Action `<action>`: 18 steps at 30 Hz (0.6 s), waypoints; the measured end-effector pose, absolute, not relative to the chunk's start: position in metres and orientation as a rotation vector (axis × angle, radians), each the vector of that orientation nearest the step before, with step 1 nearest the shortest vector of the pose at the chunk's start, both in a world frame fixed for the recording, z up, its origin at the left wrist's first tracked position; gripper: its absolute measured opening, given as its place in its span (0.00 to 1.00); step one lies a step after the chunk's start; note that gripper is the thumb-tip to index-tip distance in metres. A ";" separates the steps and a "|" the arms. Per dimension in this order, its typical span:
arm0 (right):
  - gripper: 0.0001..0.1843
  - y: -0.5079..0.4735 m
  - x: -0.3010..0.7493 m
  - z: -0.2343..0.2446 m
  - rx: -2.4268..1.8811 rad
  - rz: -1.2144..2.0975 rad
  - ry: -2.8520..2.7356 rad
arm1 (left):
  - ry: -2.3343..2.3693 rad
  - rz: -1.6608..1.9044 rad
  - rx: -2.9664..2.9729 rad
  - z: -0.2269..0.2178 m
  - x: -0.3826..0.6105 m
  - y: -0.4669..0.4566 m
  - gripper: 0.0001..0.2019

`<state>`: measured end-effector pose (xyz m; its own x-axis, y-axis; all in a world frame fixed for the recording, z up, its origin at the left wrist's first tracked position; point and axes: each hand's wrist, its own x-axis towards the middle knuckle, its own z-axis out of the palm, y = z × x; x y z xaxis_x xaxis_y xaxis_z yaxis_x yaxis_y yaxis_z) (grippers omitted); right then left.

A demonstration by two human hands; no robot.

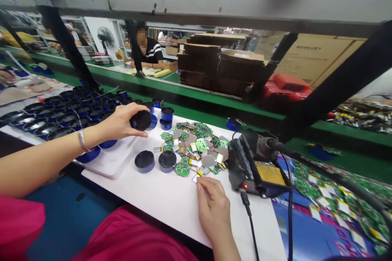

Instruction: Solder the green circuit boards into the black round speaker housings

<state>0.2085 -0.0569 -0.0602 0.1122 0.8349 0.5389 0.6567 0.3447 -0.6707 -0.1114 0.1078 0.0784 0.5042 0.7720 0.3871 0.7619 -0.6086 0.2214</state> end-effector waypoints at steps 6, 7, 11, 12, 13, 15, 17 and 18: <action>0.08 -0.060 0.207 -0.056 -1.373 0.254 -1.606 | 1.298 0.554 2.976 0.065 -0.098 0.055 0.37; 0.08 -0.060 0.207 -0.055 -1.374 0.254 -1.609 | 1.242 0.542 2.990 0.061 -0.096 0.046 0.37; 0.08 -0.059 0.206 -0.054 -1.375 0.233 -1.629 | 0.988 0.519 3.012 0.045 -0.086 0.016 0.36; 0.08 -0.059 0.205 -0.054 -1.376 0.227 -1.635 | 0.935 0.511 3.018 0.043 -0.082 0.009 0.36; 0.08 -0.059 0.205 -0.055 -1.377 0.221 -1.641 | 0.897 0.507 3.028 0.040 -0.079 0.004 0.35; 0.08 -0.060 0.205 -0.055 -1.371 0.184 -1.653 | 0.862 0.513 3.053 0.038 -0.071 -0.004 0.34; 0.08 -0.060 0.203 -0.054 -1.342 0.069 -1.674 | 0.855 0.527 3.063 0.036 -0.064 -0.008 0.30; 0.09 -0.061 0.201 -0.053 -1.314 -0.013 -1.693 | 0.847 0.525 3.061 0.036 -0.061 -0.010 0.28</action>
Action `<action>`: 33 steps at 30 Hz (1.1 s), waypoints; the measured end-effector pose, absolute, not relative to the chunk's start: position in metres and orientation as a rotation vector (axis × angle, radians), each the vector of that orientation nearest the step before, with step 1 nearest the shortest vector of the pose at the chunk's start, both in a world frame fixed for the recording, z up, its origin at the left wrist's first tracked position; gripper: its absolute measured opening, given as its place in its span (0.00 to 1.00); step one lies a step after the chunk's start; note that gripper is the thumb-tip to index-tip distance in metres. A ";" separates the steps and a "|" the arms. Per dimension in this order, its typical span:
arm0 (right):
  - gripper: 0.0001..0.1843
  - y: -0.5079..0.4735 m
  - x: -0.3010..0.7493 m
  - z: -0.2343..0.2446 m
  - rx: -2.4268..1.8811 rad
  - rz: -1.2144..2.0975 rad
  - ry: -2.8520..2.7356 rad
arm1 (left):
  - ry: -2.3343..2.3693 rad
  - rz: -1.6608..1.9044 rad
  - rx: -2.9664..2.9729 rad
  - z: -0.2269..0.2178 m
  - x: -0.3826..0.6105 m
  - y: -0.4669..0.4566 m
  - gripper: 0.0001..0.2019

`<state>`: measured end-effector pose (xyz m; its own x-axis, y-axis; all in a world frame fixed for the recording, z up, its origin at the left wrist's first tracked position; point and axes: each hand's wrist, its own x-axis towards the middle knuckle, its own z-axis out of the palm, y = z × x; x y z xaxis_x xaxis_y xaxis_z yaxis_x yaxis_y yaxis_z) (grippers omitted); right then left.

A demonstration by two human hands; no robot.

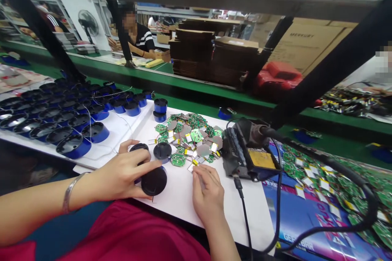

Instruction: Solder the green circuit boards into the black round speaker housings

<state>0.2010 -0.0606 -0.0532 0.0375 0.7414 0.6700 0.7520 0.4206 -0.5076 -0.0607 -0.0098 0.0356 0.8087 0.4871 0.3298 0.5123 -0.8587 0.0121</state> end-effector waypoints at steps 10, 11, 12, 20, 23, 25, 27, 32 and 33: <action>0.16 -0.028 0.172 -0.036 -1.282 -0.242 -2.128 | -0.908 -0.448 -2.964 0.000 -0.045 0.002 0.31; 0.17 -0.023 0.171 -0.035 -1.269 -0.259 -2.158 | -0.909 -0.481 -2.951 -0.001 -0.046 0.003 0.31; 0.16 -0.020 0.172 -0.035 -1.250 -0.279 -2.175 | -0.906 -0.516 -2.939 -0.001 -0.048 0.004 0.31; 0.12 -0.044 0.206 -0.022 -1.155 -0.380 -1.948 | -0.908 -0.642 -2.872 -0.001 -0.071 0.007 0.32; 0.14 -0.062 0.214 -0.020 -1.193 -0.392 -1.776 | -0.947 -0.635 -2.860 -0.006 -0.072 0.009 0.32; 0.15 -0.070 0.216 -0.022 -1.206 -0.390 -1.681 | -0.985 -0.644 -2.835 -0.008 -0.069 0.011 0.33; 0.17 -0.076 0.216 -0.026 -1.206 -0.386 -1.611 | -1.026 -0.661 -2.795 -0.008 -0.066 0.012 0.32; 0.19 -0.081 0.215 -0.036 -1.207 -0.389 -1.550 | -1.065 -0.645 -2.756 -0.008 -0.064 0.014 0.34; 0.19 -0.082 0.216 -0.037 -1.207 -0.384 -1.546 | -1.064 -0.642 -2.759 -0.008 -0.065 0.014 0.35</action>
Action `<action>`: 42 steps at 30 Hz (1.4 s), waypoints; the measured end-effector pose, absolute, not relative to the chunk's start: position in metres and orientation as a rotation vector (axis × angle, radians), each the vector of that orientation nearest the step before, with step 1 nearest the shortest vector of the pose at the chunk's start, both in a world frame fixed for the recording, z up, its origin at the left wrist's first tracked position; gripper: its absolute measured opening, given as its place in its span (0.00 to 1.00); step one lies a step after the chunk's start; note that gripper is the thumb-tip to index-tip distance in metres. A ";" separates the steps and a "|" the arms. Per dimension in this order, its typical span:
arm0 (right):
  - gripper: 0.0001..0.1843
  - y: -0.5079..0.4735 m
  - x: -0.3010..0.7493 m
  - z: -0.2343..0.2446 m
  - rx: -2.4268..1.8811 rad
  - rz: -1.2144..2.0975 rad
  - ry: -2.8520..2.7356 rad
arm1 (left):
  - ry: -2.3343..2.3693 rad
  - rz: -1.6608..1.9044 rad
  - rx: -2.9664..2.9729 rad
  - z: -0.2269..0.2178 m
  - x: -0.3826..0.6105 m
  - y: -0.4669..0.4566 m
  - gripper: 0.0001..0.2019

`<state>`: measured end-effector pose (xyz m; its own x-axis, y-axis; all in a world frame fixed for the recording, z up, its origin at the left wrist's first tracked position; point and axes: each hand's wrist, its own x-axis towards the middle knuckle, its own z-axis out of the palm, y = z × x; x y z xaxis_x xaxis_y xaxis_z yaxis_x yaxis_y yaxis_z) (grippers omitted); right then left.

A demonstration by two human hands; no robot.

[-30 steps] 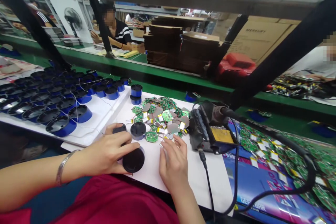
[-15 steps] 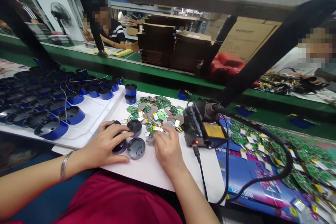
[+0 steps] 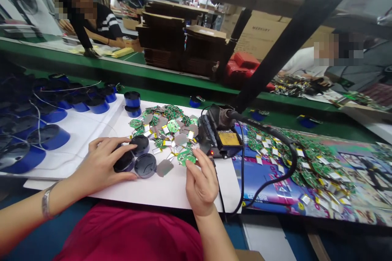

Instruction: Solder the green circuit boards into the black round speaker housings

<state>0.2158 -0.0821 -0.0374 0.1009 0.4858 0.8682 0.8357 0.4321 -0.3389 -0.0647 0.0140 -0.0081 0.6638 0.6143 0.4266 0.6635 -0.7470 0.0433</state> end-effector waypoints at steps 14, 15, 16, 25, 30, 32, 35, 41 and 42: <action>0.11 -0.087 0.191 -0.038 -1.371 -0.160 -1.794 | -1.037 -0.766 -2.773 0.004 -0.065 0.008 0.33; 0.11 -0.086 0.190 -0.038 -1.365 -0.104 -1.841 | -1.031 -0.766 -2.785 0.004 -0.063 0.007 0.33; 0.11 -0.085 0.189 -0.039 -1.361 -0.051 -1.884 | -1.026 -0.763 -2.798 0.004 -0.062 0.006 0.33; 0.10 -0.066 0.186 -0.042 -1.350 -0.061 -1.842 | -1.051 -0.808 -2.864 0.014 -0.037 0.003 0.28; 0.06 -0.076 0.192 -0.045 -1.391 -0.041 -1.683 | -1.135 -0.796 -2.854 0.026 -0.029 0.009 0.19; 0.05 -0.082 0.197 -0.046 -1.428 -0.034 -1.620 | -1.178 -0.783 -2.850 0.028 -0.029 0.012 0.18; 0.03 -0.089 0.204 -0.048 -1.472 -0.017 -1.576 | -1.233 -0.754 -2.851 0.031 -0.026 0.018 0.17; 0.05 -0.091 0.207 -0.051 -1.508 0.018 -1.533 | -1.263 -0.309 -2.922 0.054 0.007 0.039 0.11; 0.05 -0.091 0.207 -0.051 -1.508 0.017 -1.521 | -1.243 -0.119 -2.934 0.057 0.017 0.044 0.12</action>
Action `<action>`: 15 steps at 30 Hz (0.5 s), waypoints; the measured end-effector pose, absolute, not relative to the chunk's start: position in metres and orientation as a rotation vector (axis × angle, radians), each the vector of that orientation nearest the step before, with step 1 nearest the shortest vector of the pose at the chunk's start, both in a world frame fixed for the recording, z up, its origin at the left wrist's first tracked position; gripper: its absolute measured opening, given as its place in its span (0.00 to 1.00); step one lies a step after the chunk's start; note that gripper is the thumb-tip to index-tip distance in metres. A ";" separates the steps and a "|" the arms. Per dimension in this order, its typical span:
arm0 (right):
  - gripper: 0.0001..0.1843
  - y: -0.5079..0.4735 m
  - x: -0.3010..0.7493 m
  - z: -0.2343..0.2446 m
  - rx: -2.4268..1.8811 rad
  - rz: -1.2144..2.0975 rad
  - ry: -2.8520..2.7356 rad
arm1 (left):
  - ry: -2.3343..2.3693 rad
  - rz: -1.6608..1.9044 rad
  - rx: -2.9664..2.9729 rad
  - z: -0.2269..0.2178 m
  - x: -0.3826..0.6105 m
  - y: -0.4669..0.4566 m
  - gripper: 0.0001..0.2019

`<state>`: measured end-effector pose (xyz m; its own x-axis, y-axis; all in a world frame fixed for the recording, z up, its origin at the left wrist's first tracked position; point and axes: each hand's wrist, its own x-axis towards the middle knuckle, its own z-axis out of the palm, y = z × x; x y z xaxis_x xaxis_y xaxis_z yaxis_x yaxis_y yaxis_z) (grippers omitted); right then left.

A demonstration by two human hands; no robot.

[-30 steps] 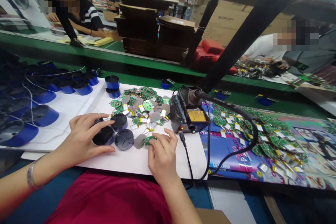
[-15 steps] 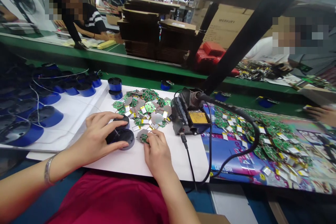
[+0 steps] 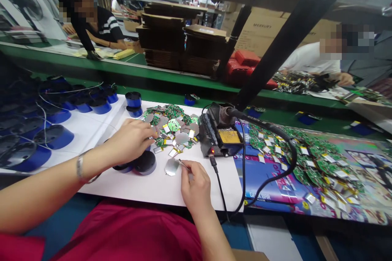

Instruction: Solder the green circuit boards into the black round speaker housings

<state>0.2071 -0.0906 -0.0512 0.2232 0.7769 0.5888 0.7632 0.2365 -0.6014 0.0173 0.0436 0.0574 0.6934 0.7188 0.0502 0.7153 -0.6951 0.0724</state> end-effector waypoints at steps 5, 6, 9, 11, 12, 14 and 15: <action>0.05 -0.091 0.208 -0.053 -1.499 0.032 -1.490 | 1.187 -0.367 2.819 0.060 0.063 0.066 0.10; 0.05 -0.092 0.208 -0.053 -1.497 0.036 -1.490 | 1.180 -0.394 2.825 0.058 0.068 0.068 0.12; 0.05 -0.094 0.208 -0.054 -1.489 0.045 -1.481 | 1.111 -0.418 2.886 0.054 0.075 0.073 0.14; 0.06 -0.095 0.208 -0.055 -1.483 0.047 -1.464 | 1.065 -0.399 2.937 0.057 0.073 0.074 0.12; 0.06 -0.095 0.208 -0.055 -1.479 0.046 -1.455 | 1.054 -0.380 2.961 0.060 0.071 0.075 0.11; 0.07 -0.095 0.210 -0.056 -1.467 0.045 -1.436 | 1.059 -0.328 3.002 0.068 0.064 0.078 0.12; 0.08 -0.095 0.210 -0.057 -1.458 0.044 -1.429 | 1.073 -0.306 3.015 0.073 0.060 0.081 0.13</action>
<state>0.2103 -0.0947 -0.0571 0.2876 0.7458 0.6009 0.7070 0.2579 -0.6585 0.0601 0.0808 0.0730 0.7595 0.6321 -0.1536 0.6182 -0.7748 -0.1322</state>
